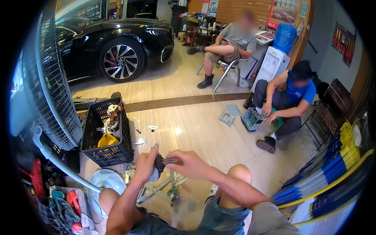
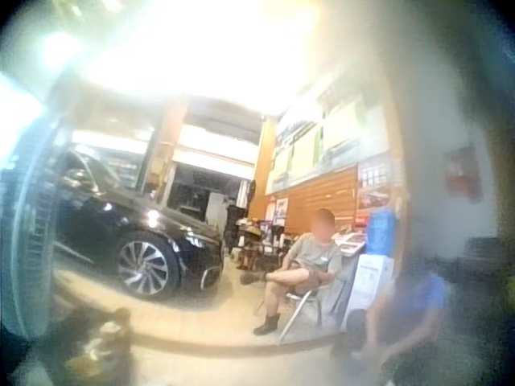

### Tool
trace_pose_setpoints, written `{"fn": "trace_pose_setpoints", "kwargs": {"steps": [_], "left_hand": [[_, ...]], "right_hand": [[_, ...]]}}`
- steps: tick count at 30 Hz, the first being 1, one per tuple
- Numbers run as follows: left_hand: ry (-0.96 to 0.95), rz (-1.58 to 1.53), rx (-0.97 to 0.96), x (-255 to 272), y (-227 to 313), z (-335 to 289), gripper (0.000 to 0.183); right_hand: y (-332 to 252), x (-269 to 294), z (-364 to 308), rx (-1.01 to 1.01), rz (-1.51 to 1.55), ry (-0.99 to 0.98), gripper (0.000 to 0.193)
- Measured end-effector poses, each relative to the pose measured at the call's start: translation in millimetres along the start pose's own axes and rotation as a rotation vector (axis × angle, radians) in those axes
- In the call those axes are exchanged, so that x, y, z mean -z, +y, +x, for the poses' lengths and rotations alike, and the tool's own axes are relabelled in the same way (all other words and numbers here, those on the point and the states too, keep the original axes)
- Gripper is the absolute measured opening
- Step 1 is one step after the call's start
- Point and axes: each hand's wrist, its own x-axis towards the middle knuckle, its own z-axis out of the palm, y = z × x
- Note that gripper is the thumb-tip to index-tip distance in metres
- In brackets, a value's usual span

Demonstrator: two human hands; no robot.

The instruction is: The person disassembles and repairs a car power window motor by hand and with a screwdriver. The person removes the outer casing, inspects the internal armature and gears, and then uses a screwdriver to reassemble the components.

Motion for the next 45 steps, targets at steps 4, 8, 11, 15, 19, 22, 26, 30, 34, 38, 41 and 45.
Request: {"fn": "trace_pose_setpoints", "kwargs": {"steps": [4, 8, 11, 15, 19, 22, 26, 30, 34, 38, 41, 45], "left_hand": [[-0.03, 0.005, 0.107, -3, -10, -15, 0.062], [0.02, 0.217, 0.037, 1, -16, -20, 0.061], [0.024, 0.26, -0.008, 4, 0, -20, 0.061], [0.065, 0.34, 0.015, 1, 30, -24, 0.061], [0.116, 0.402, 0.02, -2, 28, -19, 0.061], [0.095, 0.321, 0.039, -1, 18, -11, 0.061], [0.098, 0.158, -0.012, -6, 4, -1, 0.065], [0.069, 0.198, -0.005, -12, 14, 2, 0.065], [0.063, 0.199, -0.03, -16, 19, 4, 0.065], [0.095, 0.223, -0.09, -20, 20, 8, 0.066], [0.093, 0.232, -0.11, -10, 7, 24, 0.071], [-0.03, 0.112, -0.075, -16, 19, 16, 0.066]], "right_hand": [[-9, -6, -6, -0.075, -0.253, 0.026, 0.035], [-9, -10, -4, -0.21, -0.279, -0.021, 0.046], [-13, -8, -3, -0.153, -0.199, 0.051, 0.053], [-11, 0, -1, -0.214, -0.012, 0.078, 0.052], [-11, -3, -2, -0.294, 0.065, 0.081, 0.04], [-4, -10, -2, -0.141, 0.05, 0.175, 0.029], [-13, 0, -5, 0.126, -0.133, 0.22, 0.029], [-11, 6, -5, 0.16, -0.138, 0.29, 0.028], [-21, 21, -2, -0.233, 0.069, 0.162, 0.029], [-25, 20, -1, -0.293, -0.034, 0.165, 0.025], [-24, 19, 7, 0.094, -0.128, 0.297, 0.028], [-16, 22, 7, -0.23, 0.07, 0.163, 0.035]]}}
